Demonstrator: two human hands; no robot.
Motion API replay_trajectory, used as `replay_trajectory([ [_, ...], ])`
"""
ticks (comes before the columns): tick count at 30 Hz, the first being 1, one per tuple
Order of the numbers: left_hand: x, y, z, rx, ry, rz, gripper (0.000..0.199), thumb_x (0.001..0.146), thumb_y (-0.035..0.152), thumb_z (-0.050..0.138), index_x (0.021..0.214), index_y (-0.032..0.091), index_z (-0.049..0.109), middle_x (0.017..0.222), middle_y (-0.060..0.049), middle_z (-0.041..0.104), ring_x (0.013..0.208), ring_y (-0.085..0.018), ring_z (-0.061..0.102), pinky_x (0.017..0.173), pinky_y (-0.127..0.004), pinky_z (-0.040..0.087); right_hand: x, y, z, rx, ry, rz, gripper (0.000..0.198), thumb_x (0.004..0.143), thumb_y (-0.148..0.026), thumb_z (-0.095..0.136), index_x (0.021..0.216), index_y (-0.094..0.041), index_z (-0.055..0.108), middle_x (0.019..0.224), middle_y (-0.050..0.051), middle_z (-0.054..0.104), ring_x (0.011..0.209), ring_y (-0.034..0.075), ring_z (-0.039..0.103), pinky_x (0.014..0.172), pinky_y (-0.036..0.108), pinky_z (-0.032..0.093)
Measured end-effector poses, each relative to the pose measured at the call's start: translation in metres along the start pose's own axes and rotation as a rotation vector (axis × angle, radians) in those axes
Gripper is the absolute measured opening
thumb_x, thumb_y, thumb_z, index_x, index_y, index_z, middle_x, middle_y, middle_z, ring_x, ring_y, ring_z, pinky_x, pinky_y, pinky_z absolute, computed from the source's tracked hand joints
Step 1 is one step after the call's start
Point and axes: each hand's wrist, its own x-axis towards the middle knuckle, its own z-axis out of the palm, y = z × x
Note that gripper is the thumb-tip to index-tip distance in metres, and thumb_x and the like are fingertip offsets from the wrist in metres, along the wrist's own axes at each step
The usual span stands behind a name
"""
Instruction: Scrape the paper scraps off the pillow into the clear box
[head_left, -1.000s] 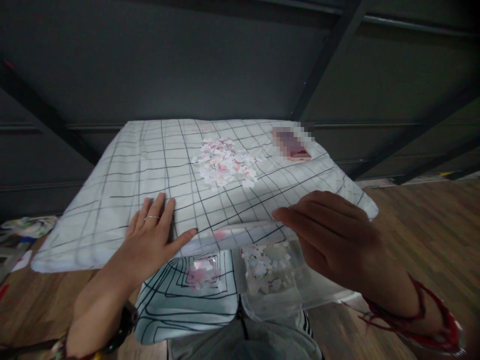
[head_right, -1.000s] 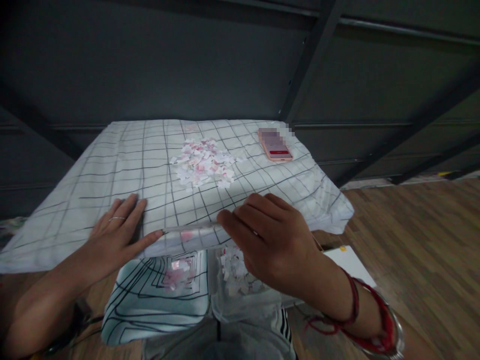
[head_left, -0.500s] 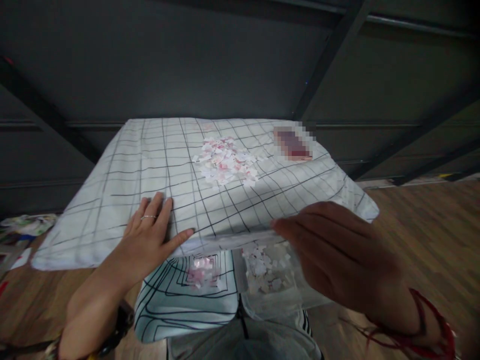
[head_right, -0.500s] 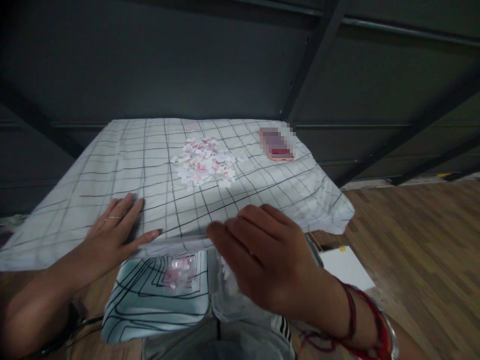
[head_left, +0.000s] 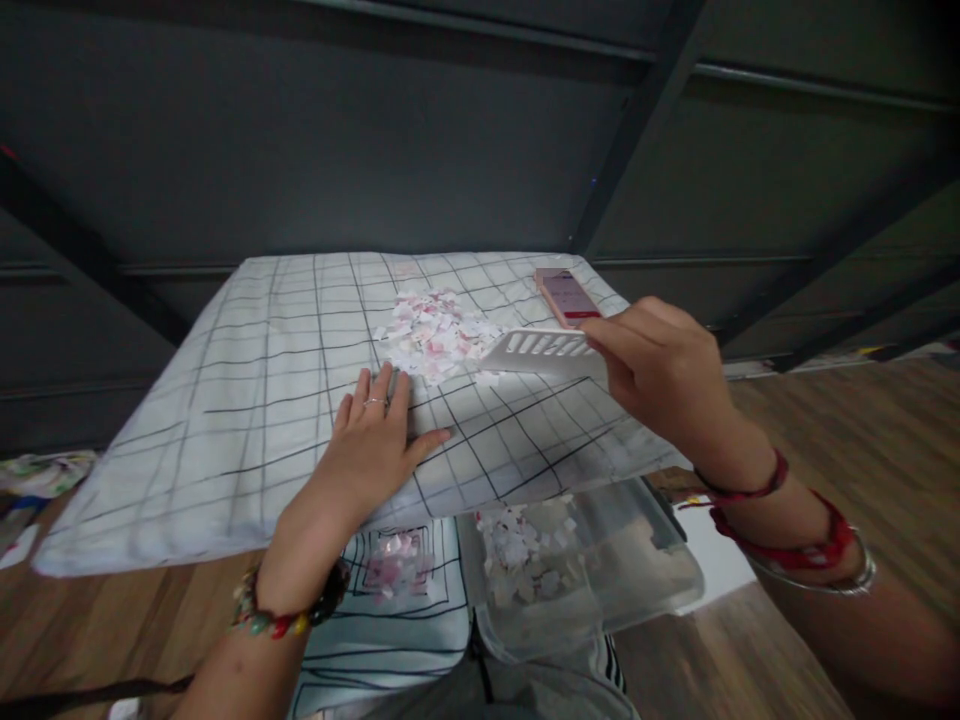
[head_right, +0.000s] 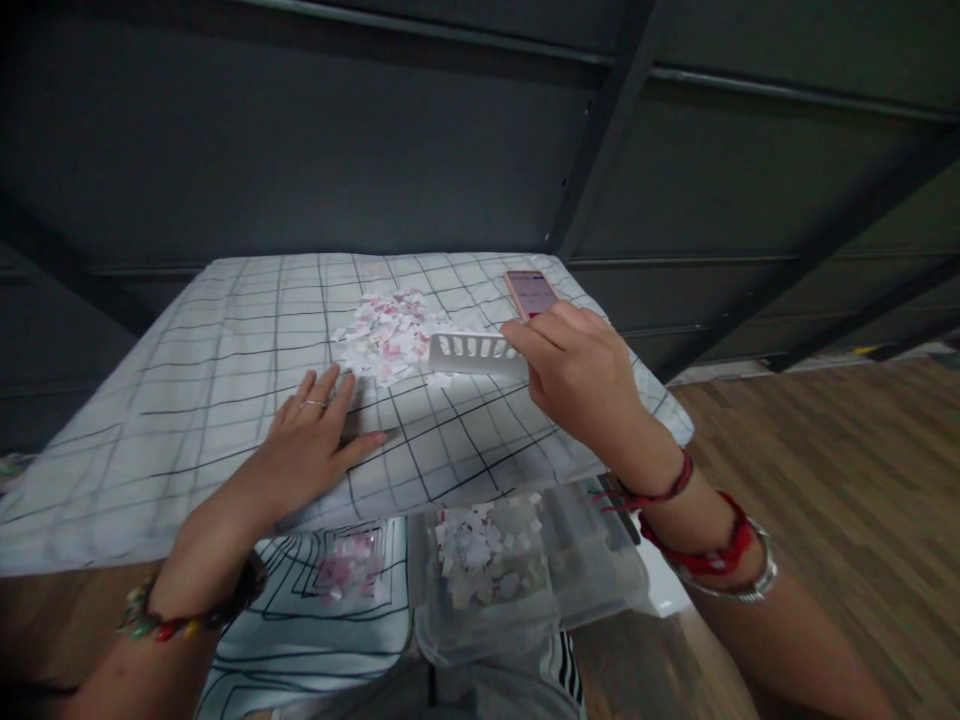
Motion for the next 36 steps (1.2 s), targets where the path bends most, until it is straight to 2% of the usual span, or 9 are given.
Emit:
replay_trajectory([
  [3, 0.001, 0.004, 0.006, 0.011, -0.004, 0.000, 0.081, 0.087, 0.059, 0.039, 0.145, 0.005, 0.023, 0.154, -0.020, 0.015, 0.141, -0.036, 0.008, 0.112, -0.051, 0.020, -0.004, -0.002, -0.002, -0.005, -0.005, 0.021, 0.021, 0.082, -0.010, 0.044, 0.086, -0.020, 0.062, 0.067, 0.002, 0.058, 0.067, 0.018, 0.048, 0.061, 0.030, 0.035],
  [8, -0.005, 0.002, 0.014, -0.001, 0.061, 0.028, 0.081, 0.087, 0.060, 0.038, 0.144, 0.003, 0.026, 0.154, -0.020, 0.017, 0.141, -0.037, 0.010, 0.112, -0.052, 0.020, -0.008, -0.002, -0.013, 0.098, 0.060, -0.050, 0.017, 0.081, -0.009, 0.047, 0.086, -0.019, 0.060, 0.066, 0.002, 0.058, 0.066, 0.017, 0.049, 0.060, 0.029, 0.037],
  [13, -0.007, 0.001, 0.017, -0.025, 0.122, 0.045, 0.079, 0.088, 0.059, 0.038, 0.142, 0.003, 0.028, 0.153, -0.021, 0.022, 0.141, -0.037, 0.012, 0.111, -0.054, 0.021, -0.008, -0.001, -0.019, 0.078, 0.051, -0.047, 0.022, 0.081, -0.005, 0.046, 0.090, -0.020, 0.059, 0.070, 0.003, 0.062, 0.067, 0.019, 0.051, 0.060, 0.030, 0.039],
  [19, -0.008, 0.000, 0.020, -0.044, 0.192, 0.085, 0.072, 0.088, 0.056, 0.041, 0.141, 0.008, 0.034, 0.152, -0.021, 0.024, 0.140, -0.040, 0.015, 0.109, -0.057, 0.025, -0.010, -0.001, -0.020, 0.121, 0.053, -0.105, 0.019, 0.079, -0.005, 0.050, 0.089, -0.018, 0.059, 0.065, 0.002, 0.058, 0.065, 0.017, 0.051, 0.058, 0.029, 0.040],
  [22, -0.008, 0.002, 0.017, -0.038, 0.190, 0.123, 0.062, 0.089, 0.049, 0.044, 0.138, 0.013, 0.040, 0.152, -0.020, 0.025, 0.139, -0.042, 0.014, 0.108, -0.059, 0.025, -0.007, -0.003, -0.023, 0.176, 0.044, -0.115, 0.020, 0.079, -0.003, 0.050, 0.090, -0.017, 0.059, 0.066, 0.002, 0.058, 0.065, 0.016, 0.052, 0.059, 0.028, 0.041],
  [29, -0.007, 0.002, 0.017, -0.108, 0.234, 0.316, 0.042, 0.091, 0.031, 0.045, 0.130, 0.018, 0.052, 0.150, -0.017, 0.030, 0.140, -0.039, 0.016, 0.108, -0.056, 0.030, -0.005, 0.000, -0.026, 0.103, 0.038, -0.088, 0.019, 0.077, -0.003, 0.052, 0.087, -0.017, 0.060, 0.066, 0.003, 0.059, 0.064, 0.018, 0.051, 0.055, 0.030, 0.041],
  [33, -0.006, -0.002, 0.022, -0.144, 0.220, 0.408, 0.041, 0.090, 0.019, 0.041, 0.128, 0.027, 0.053, 0.153, -0.010, 0.026, 0.141, -0.037, 0.013, 0.106, -0.058, 0.031, -0.011, 0.004, -0.028, 0.128, -0.030, -0.102, 0.020, 0.077, -0.003, 0.051, 0.088, -0.017, 0.060, 0.066, 0.003, 0.056, 0.065, 0.018, 0.051, 0.057, 0.030, 0.042],
  [36, -0.005, -0.004, 0.025, -0.159, 0.211, 0.427, 0.042, 0.088, 0.015, 0.041, 0.125, 0.028, 0.056, 0.154, -0.007, 0.024, 0.142, -0.035, 0.012, 0.108, -0.057, 0.029, -0.014, 0.003, -0.029, 0.149, -0.009, -0.112, 0.021, 0.077, -0.003, 0.050, 0.091, -0.017, 0.059, 0.067, 0.003, 0.056, 0.066, 0.018, 0.050, 0.058, 0.030, 0.042],
])
